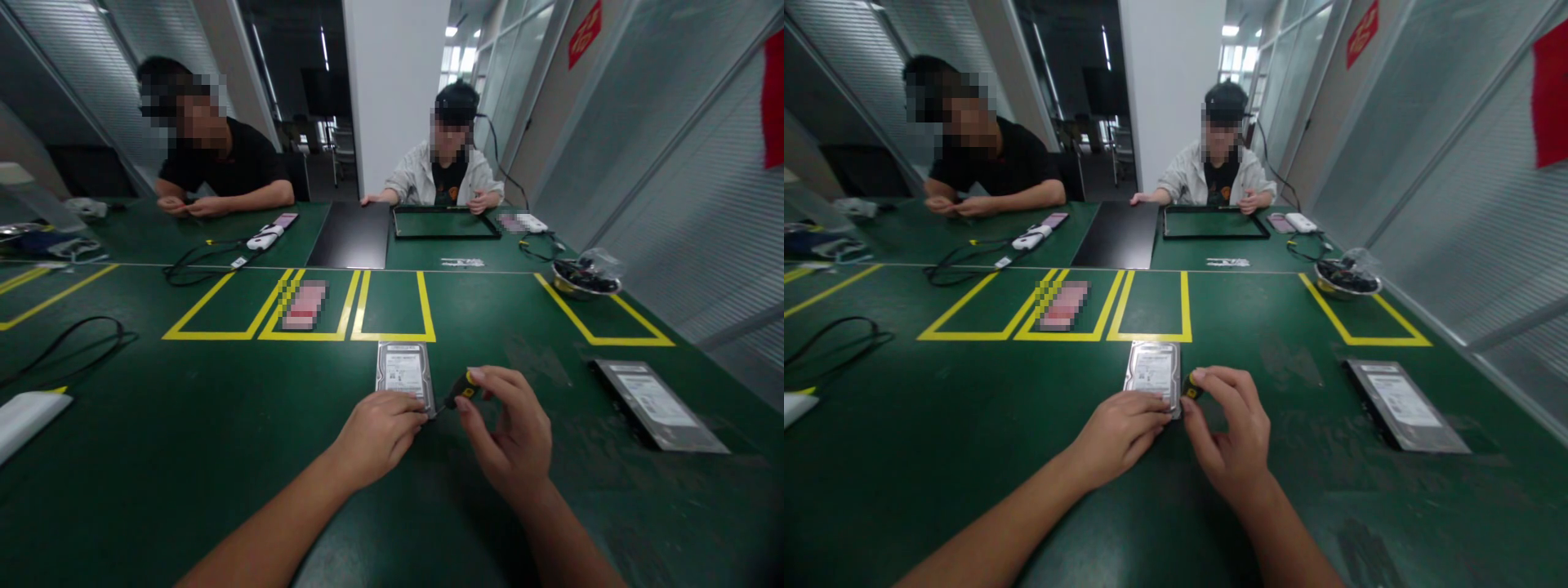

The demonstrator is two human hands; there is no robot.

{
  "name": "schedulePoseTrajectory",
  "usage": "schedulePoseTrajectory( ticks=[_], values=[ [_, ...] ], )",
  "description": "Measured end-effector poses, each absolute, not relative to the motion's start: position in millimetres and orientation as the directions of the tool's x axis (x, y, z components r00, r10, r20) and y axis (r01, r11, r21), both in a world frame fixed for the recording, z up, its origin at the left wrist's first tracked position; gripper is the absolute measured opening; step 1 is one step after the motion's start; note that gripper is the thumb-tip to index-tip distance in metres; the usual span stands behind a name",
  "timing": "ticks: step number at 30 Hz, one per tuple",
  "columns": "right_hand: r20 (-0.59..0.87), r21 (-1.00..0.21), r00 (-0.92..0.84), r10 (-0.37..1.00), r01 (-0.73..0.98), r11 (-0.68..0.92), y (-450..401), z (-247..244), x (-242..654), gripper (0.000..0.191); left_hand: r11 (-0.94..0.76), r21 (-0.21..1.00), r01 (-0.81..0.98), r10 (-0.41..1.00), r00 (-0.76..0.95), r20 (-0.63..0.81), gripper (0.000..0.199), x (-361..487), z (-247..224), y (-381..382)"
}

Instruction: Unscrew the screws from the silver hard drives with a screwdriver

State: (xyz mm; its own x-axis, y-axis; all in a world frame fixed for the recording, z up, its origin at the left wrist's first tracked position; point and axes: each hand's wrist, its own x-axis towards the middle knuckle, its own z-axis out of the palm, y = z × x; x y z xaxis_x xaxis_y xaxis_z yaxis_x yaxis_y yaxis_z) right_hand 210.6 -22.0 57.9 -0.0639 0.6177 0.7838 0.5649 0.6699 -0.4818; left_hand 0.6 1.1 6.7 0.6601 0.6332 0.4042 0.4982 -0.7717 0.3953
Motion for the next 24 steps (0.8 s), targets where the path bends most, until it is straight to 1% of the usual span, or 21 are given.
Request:
schedulePoseTrajectory(
  ticks=[3, 6, 10, 12, 14, 17, 19, 21, 24],
  values=[
    [0.764, -0.513, -0.093, 0.639, 0.513, 0.688, -22.1, 57.0, 211.2, 0.048, -0.772, 0.398, 0.496, 0.633, 0.663, 0.400, 0.026, 0.6, 6.1, 1.1],
    [0.775, -0.480, -0.113, 0.622, 0.534, 0.696, -21.8, 56.8, 211.2, 0.049, -0.768, 0.396, 0.504, 0.638, 0.662, 0.394, 0.027, 0.8, 6.1, 1.0],
    [0.806, -0.446, -0.076, 0.588, 0.576, 0.685, -21.2, 56.7, 210.1, 0.050, -0.767, 0.391, 0.509, 0.639, 0.662, 0.391, 0.028, 0.7, 7.0, 0.4],
    [0.802, -0.465, -0.050, 0.595, 0.573, 0.675, -21.1, 55.6, 209.6, 0.047, -0.766, 0.394, 0.509, 0.640, 0.663, 0.388, 0.028, 0.6, 7.4, 0.3],
    [0.777, -0.509, -0.037, 0.628, 0.549, 0.663, -21.1, 53.8, 209.7, 0.045, -0.765, 0.398, 0.506, 0.640, 0.663, 0.388, 0.027, 0.5, 7.6, 0.4],
    [0.745, -0.555, -0.047, 0.665, 0.509, 0.658, -21.2, 52.1, 210.6, 0.045, -0.769, 0.397, 0.501, 0.636, 0.663, 0.395, 0.026, 0.5, 7.4, 0.8],
    [0.747, -0.540, -0.070, 0.661, 0.517, 0.664, -21.1, 52.8, 211.2, 0.046, -0.771, 0.392, 0.501, 0.634, 0.661, 0.402, 0.026, 0.5, 7.4, 0.9],
    [0.764, -0.496, -0.091, 0.638, 0.551, 0.672, -20.9, 54.5, 211.2, 0.047, -0.772, 0.389, 0.502, 0.634, 0.656, 0.410, 0.026, 0.6, 7.6, 0.8],
    [0.796, -0.445, -0.079, 0.600, 0.596, 0.668, -20.3, 56.6, 210.1, 0.048, -0.771, 0.392, 0.501, 0.634, 0.653, 0.413, 0.027, 0.8, 8.4, 0.6]
  ],
)
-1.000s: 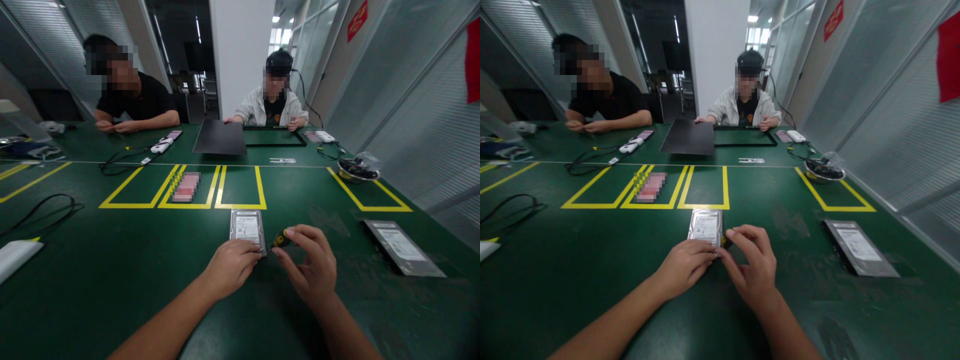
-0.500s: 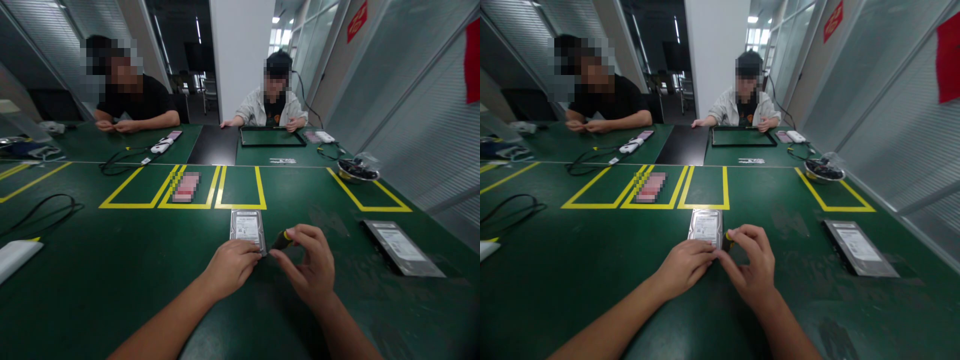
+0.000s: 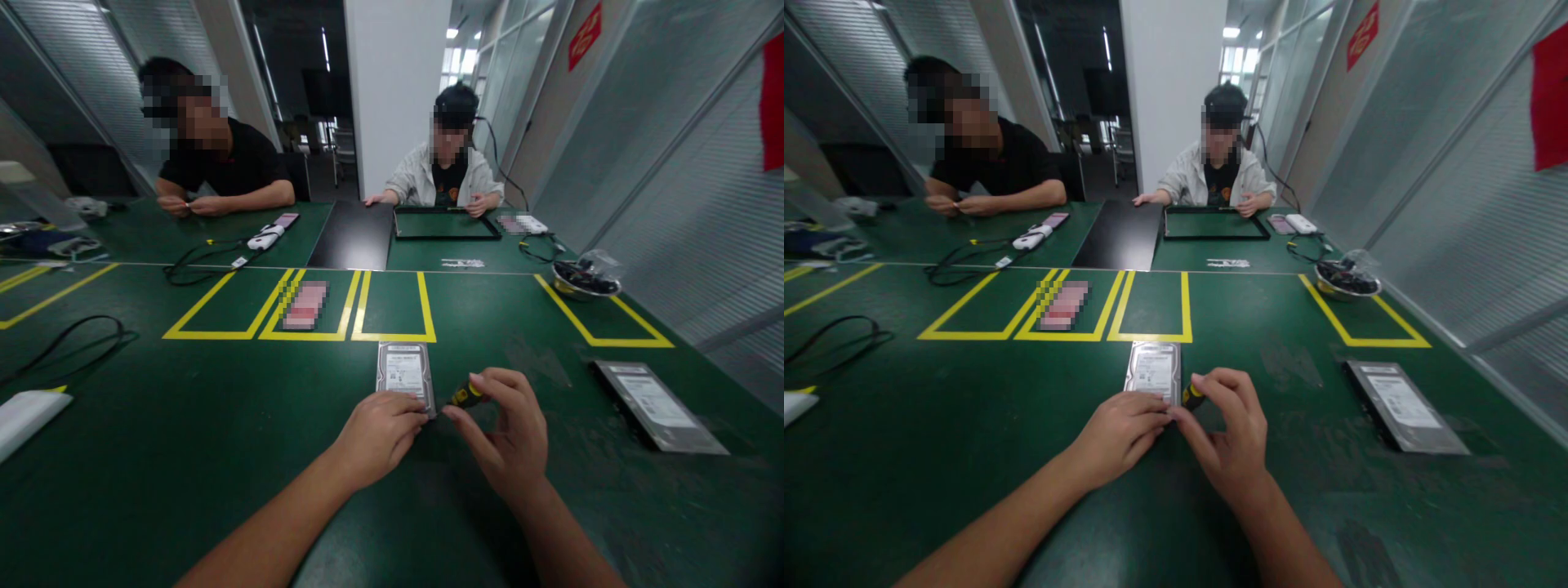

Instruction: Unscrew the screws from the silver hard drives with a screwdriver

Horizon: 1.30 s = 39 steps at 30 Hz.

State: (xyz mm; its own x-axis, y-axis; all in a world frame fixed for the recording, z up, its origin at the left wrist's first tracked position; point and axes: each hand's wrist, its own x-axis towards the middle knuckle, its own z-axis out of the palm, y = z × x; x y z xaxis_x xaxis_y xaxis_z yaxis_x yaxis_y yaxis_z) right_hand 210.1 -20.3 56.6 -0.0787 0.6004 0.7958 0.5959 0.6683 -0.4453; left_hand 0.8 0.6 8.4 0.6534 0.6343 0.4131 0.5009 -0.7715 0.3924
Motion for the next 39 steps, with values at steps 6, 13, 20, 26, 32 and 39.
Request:
schedulePoseTrajectory(
  ticks=[6, 13, 20, 26, 32, 39],
  values=[
    [0.762, -0.519, -0.028, 0.647, 0.571, 0.636, -20.8, 53.4, 209.4, 0.044, -0.773, 0.395, 0.497, 0.632, 0.659, 0.408, 0.026, 0.6, 9.4, 0.8],
    [0.760, -0.530, -0.074, 0.646, 0.504, 0.682, -20.5, 49.1, 211.5, 0.055, -0.770, 0.405, 0.493, 0.634, 0.662, 0.399, 0.026, 1.1, 9.4, 1.1],
    [0.806, -0.437, -0.079, 0.587, 0.591, 0.679, -18.6, 54.1, 209.0, 0.049, -0.772, 0.386, 0.506, 0.634, 0.663, 0.399, 0.027, 1.6, 12.0, 0.4],
    [0.759, -0.526, -0.048, 0.649, 0.544, 0.654, -21.0, 50.4, 210.0, 0.046, -0.785, 0.374, 0.494, 0.618, 0.657, 0.430, 0.028, 1.6, 8.7, 2.6],
    [0.796, -0.462, -0.078, 0.601, 0.564, 0.685, -21.2, 52.0, 209.7, 0.050, -0.783, 0.368, 0.500, 0.621, 0.653, 0.433, 0.027, 1.4, 8.5, 2.8],
    [0.766, -0.532, -0.032, 0.642, 0.530, 0.661, -19.9, 51.4, 209.5, 0.046, -0.776, 0.374, 0.508, 0.630, 0.663, 0.405, 0.028, 0.7, 9.3, 2.4]
  ],
)
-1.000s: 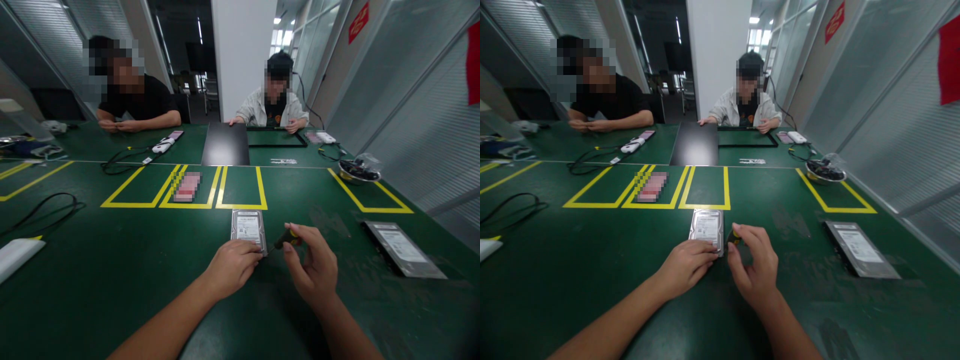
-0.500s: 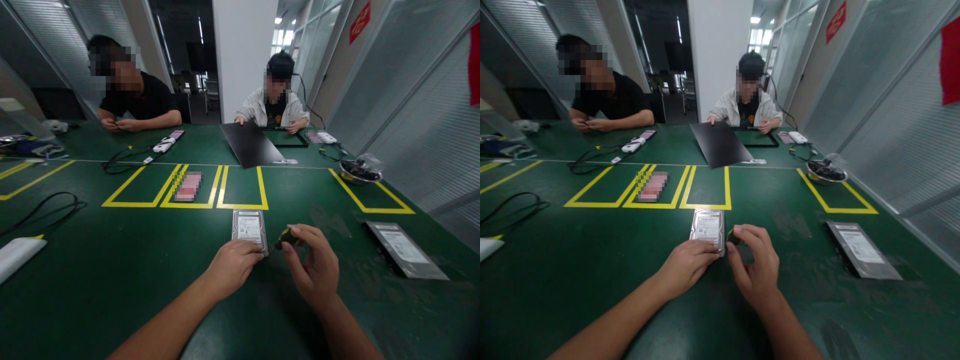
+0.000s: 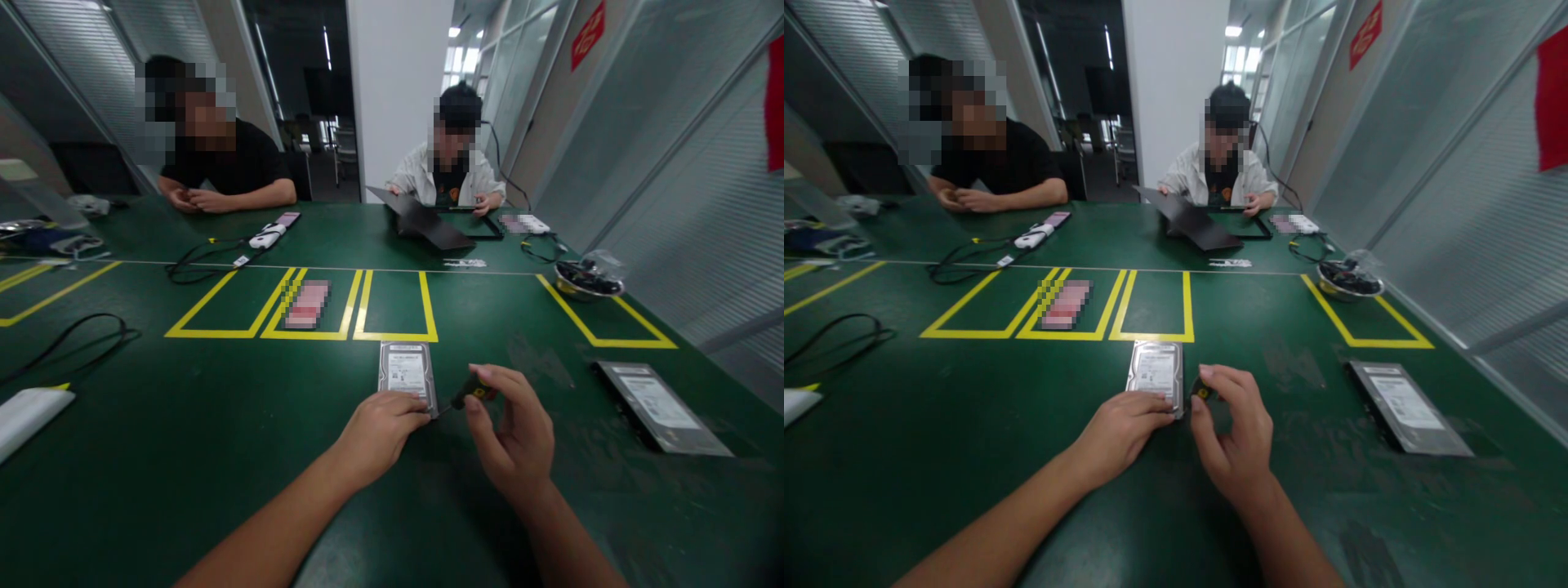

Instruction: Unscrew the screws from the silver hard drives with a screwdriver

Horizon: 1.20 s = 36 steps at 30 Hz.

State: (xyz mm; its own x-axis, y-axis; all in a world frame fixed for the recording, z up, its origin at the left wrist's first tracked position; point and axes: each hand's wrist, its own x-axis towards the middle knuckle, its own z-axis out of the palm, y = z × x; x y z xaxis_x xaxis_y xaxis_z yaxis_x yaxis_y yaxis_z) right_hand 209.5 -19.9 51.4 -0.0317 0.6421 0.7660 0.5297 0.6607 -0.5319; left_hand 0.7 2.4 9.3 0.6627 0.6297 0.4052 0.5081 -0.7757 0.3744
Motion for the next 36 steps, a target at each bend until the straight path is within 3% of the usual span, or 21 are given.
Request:
schedulePoseTrajectory(
  ticks=[4, 10, 18, 25, 36],
  values=[
    [0.763, -0.539, -0.056, 0.644, 0.496, 0.681, -19.9, 50.2, 209.7, 0.048, -0.777, 0.378, 0.504, 0.629, 0.658, 0.414, 0.027, 1.1, 9.8, 2.2],
    [0.806, -0.449, -0.047, 0.590, 0.601, 0.661, -21.4, 54.6, 209.4, 0.047, -0.778, 0.369, 0.508, 0.627, 0.661, 0.412, 0.029, 0.5, 7.8, 2.3],
    [0.765, -0.509, -0.062, 0.641, 0.551, 0.661, -20.3, 52.9, 208.3, 0.049, -0.784, 0.367, 0.500, 0.619, 0.663, 0.420, 0.028, -0.1, 9.2, 2.2],
    [0.785, -0.459, -0.073, 0.616, 0.598, 0.656, -21.7, 55.2, 209.2, 0.050, -0.786, 0.370, 0.495, 0.618, 0.656, 0.434, 0.028, 0.6, 9.4, 2.6],
    [0.763, -0.489, -0.104, 0.638, 0.551, 0.676, -22.3, 54.5, 210.3, 0.052, -0.784, 0.376, 0.494, 0.620, 0.653, 0.434, 0.028, 0.2, 9.2, 1.8]
  ],
)
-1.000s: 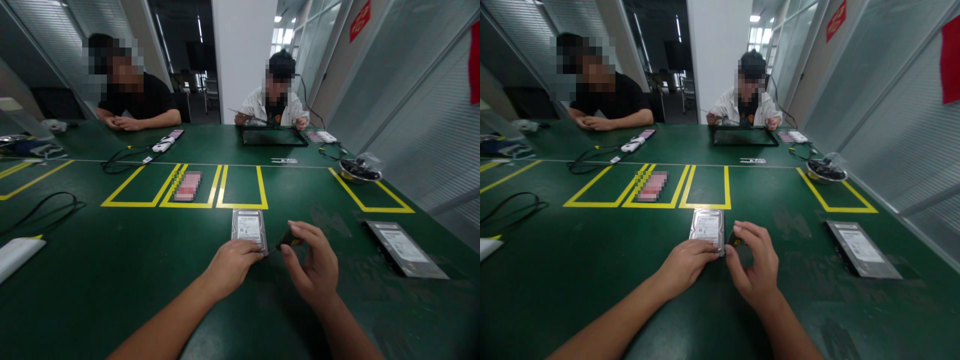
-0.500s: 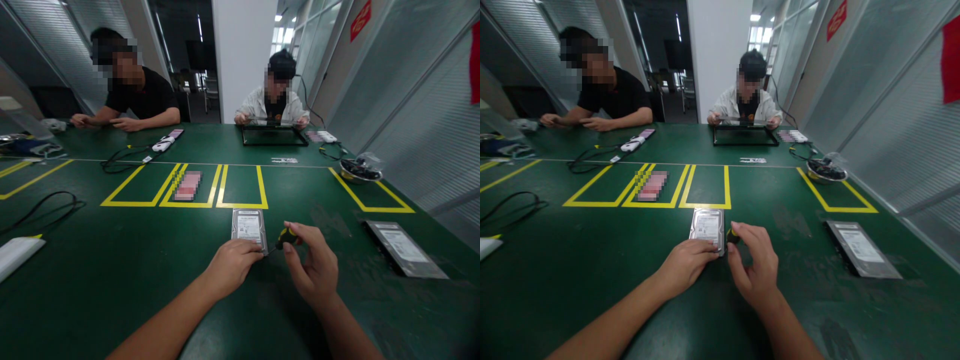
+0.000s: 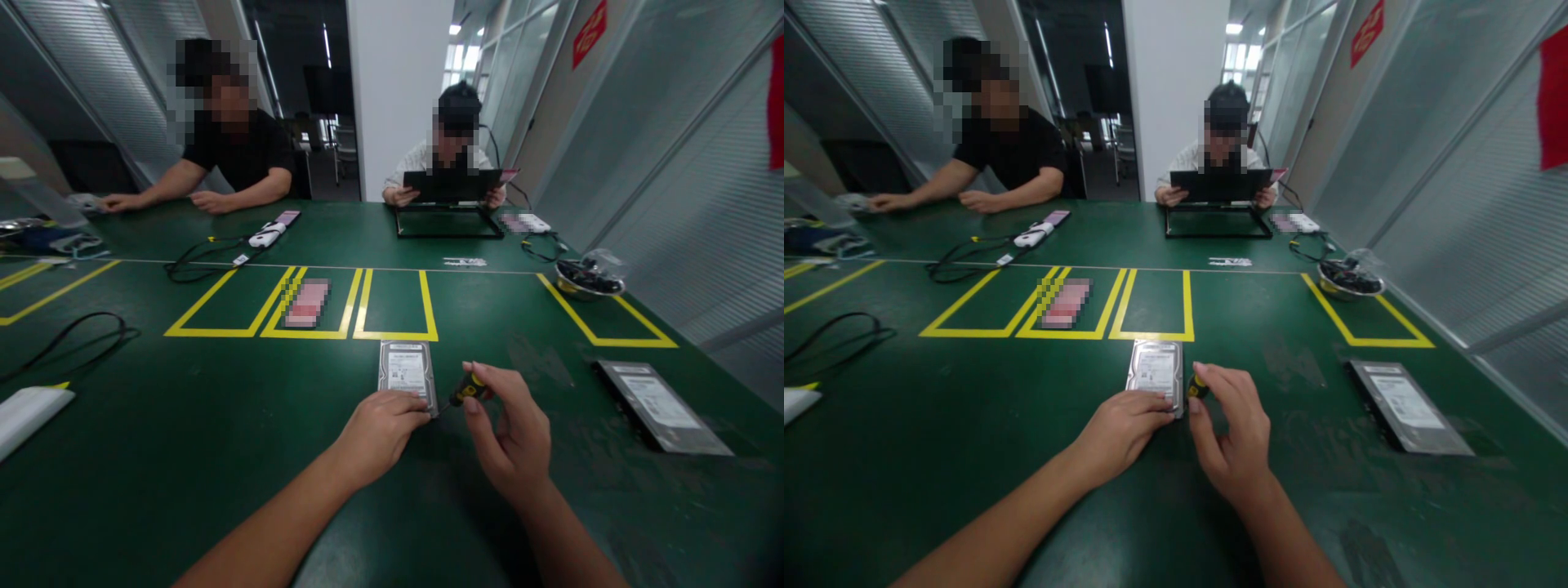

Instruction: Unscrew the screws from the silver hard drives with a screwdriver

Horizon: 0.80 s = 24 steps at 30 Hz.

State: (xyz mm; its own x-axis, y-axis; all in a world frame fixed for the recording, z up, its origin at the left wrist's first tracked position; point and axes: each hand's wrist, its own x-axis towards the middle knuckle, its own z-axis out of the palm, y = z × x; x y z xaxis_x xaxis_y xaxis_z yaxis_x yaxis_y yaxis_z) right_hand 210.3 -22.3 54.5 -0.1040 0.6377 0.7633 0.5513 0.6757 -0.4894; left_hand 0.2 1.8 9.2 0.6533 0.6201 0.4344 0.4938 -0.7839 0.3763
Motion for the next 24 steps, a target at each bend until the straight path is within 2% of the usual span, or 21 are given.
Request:
schedulePoseTrajectory(
  ticks=[3, 7, 14, 20, 24],
  values=[
    [0.786, -0.453, -0.091, 0.612, 0.588, 0.669, -21.7, 55.3, 209.6, 0.050, -0.782, 0.372, 0.500, 0.622, 0.659, 0.422, 0.028, 0.1, 9.6, 1.8],
    [0.781, -0.468, -0.055, 0.622, 0.607, 0.642, -20.6, 55.0, 209.4, 0.048, -0.780, 0.364, 0.509, 0.625, 0.669, 0.403, 0.029, -0.1, 9.9, 1.8],
    [0.763, -0.507, -0.084, 0.641, 0.539, 0.673, -21.2, 52.5, 210.5, 0.054, -0.783, 0.370, 0.501, 0.621, 0.665, 0.414, 0.028, 0.3, 8.6, 1.4],
    [0.790, -0.458, -0.073, 0.609, 0.589, 0.666, -21.3, 54.2, 210.1, 0.049, -0.775, 0.374, 0.510, 0.630, 0.670, 0.393, 0.029, 0.4, 9.1, 1.7],
    [0.759, -0.501, -0.057, 0.648, 0.585, 0.638, -21.8, 54.7, 210.3, 0.048, -0.776, 0.381, 0.502, 0.628, 0.669, 0.397, 0.029, 0.0, 9.6, 1.7]
  ],
)
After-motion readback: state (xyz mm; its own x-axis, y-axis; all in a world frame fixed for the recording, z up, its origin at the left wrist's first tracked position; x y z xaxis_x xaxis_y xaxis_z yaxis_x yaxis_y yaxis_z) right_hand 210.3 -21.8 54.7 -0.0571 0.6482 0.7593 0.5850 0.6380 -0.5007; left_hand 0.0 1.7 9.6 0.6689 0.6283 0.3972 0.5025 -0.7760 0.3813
